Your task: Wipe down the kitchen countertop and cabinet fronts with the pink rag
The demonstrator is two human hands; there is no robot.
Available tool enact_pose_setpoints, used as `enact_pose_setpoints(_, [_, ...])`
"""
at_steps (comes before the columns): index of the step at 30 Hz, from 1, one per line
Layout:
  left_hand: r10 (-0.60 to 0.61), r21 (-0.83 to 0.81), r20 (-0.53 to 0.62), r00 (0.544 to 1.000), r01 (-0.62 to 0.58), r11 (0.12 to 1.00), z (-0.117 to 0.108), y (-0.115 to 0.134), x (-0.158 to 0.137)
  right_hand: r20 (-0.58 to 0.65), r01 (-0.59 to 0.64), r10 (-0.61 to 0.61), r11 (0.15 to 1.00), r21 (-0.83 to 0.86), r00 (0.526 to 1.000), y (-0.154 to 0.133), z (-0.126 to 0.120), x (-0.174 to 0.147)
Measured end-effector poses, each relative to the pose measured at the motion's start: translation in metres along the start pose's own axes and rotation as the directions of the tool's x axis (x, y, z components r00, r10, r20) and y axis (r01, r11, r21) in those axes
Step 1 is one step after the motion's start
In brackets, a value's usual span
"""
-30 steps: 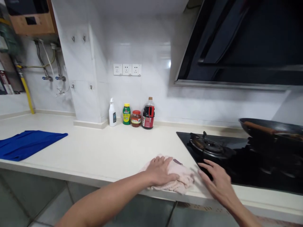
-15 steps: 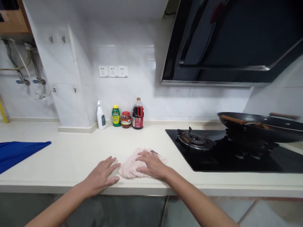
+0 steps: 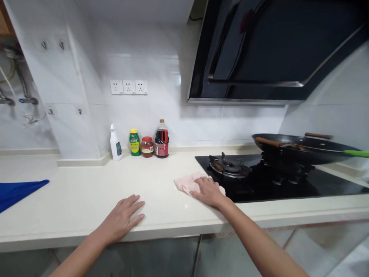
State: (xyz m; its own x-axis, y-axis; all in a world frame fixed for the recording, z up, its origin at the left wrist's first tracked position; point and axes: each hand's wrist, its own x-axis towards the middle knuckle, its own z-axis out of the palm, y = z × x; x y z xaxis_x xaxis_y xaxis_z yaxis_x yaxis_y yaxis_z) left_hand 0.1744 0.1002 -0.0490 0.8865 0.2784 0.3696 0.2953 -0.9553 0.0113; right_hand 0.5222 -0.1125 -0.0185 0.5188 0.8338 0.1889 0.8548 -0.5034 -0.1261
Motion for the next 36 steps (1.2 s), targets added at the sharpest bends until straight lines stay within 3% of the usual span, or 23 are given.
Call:
enact_pose_setpoints(4, [-0.001, 0.001, -0.006, 1.0, 0.001, 1.0, 0.001, 0.001, 0.0, -0.175, 0.151, -0.138, 0.986, 0.069, 0.975, 0.008, 0.01, -0.08])
enact_pose_setpoints(8, [-0.018, -0.001, 0.001, 1.0, 0.018, 1.0, 0.002, 0.0, 0.0, -0.428, 0.284, -0.202, 0.949, 0.138, 0.881, 0.033, 0.026, -0.138])
enact_pose_setpoints(9, [-0.02, -0.005, -0.003, 1.0, 0.02, 1.0, 0.002, 0.0, 0.0, -0.517, 0.285, -0.163, 0.944, 0.165, 0.84, 0.041, 0.028, -0.146])
enact_pose_setpoints(11, [-0.027, -0.016, 0.0, 1.0, 0.027, 1.0, 0.002, 0.001, 0.001, -0.698, 0.204, 0.016, 0.952, 0.231, 0.716, 0.058, 0.032, -0.154])
enact_pose_setpoints(13, [-0.04, -0.033, 0.025, 0.999, 0.041, 0.999, 0.0, 0.003, 0.002, -0.778, 0.05, 0.197, 0.958, 0.281, 0.596, 0.071, 0.036, -0.155])
enact_pose_setpoints(14, [-0.05, -0.044, 0.043, 0.998, 0.052, 0.998, 0.0, 0.003, 0.002, -0.775, -0.037, 0.248, 0.96, 0.279, 0.581, 0.074, 0.04, -0.154])
enact_pose_setpoints(15, [-0.061, -0.054, 0.055, 0.997, 0.064, 0.996, -0.001, 0.004, 0.003, -0.752, -0.122, 0.275, 0.96, 0.254, 0.6, 0.075, 0.044, -0.152])
enact_pose_setpoints(17, [-0.071, -0.073, 0.057, 0.996, 0.075, 0.994, -0.001, 0.004, 0.003, -0.672, -0.247, 0.29, 0.955, 0.162, 0.681, 0.07, 0.055, -0.151])
enact_pose_setpoints(19, [-0.062, -0.086, 0.031, 0.998, 0.064, 0.994, 0.001, 0.003, 0.003, -0.608, -0.276, 0.25, 0.96, 0.052, 0.754, 0.061, 0.065, -0.155])
enact_pose_setpoints(23, [-0.044, -0.082, -0.003, 0.999, 0.043, 0.996, 0.004, 0.001, 0.003, -0.487, -0.026, -0.061, 0.985, -0.17, 0.872, 0.044, 0.067, -0.167])
enact_pose_setpoints(26, [-0.04, -0.096, -0.012, 0.999, 0.038, 0.995, 0.004, 0.003, 0.003, -0.382, 0.171, -0.267, 0.949, -0.267, 0.885, 0.026, 0.052, -0.164])
enact_pose_setpoints(30, [-0.052, -0.127, -0.038, 0.998, 0.047, 0.991, 0.002, 0.01, 0.0, -0.288, 0.239, -0.321, 0.928, -0.286, 0.902, -0.012, 0.037, -0.141])
enact_pose_setpoints(33, [-0.072, -0.154, -0.106, 0.992, 0.056, 0.987, -0.002, 0.003, -0.014, -0.343, 0.267, -0.357, 0.921, -0.283, 0.869, -0.03, 0.044, -0.133])
enact_pose_setpoints(36, [-0.132, -0.151, -0.172, 0.976, 0.106, 0.983, -0.013, -0.028, -0.044, -0.439, 0.301, -0.394, 0.915, -0.269, 0.807, -0.026, 0.061, -0.135])
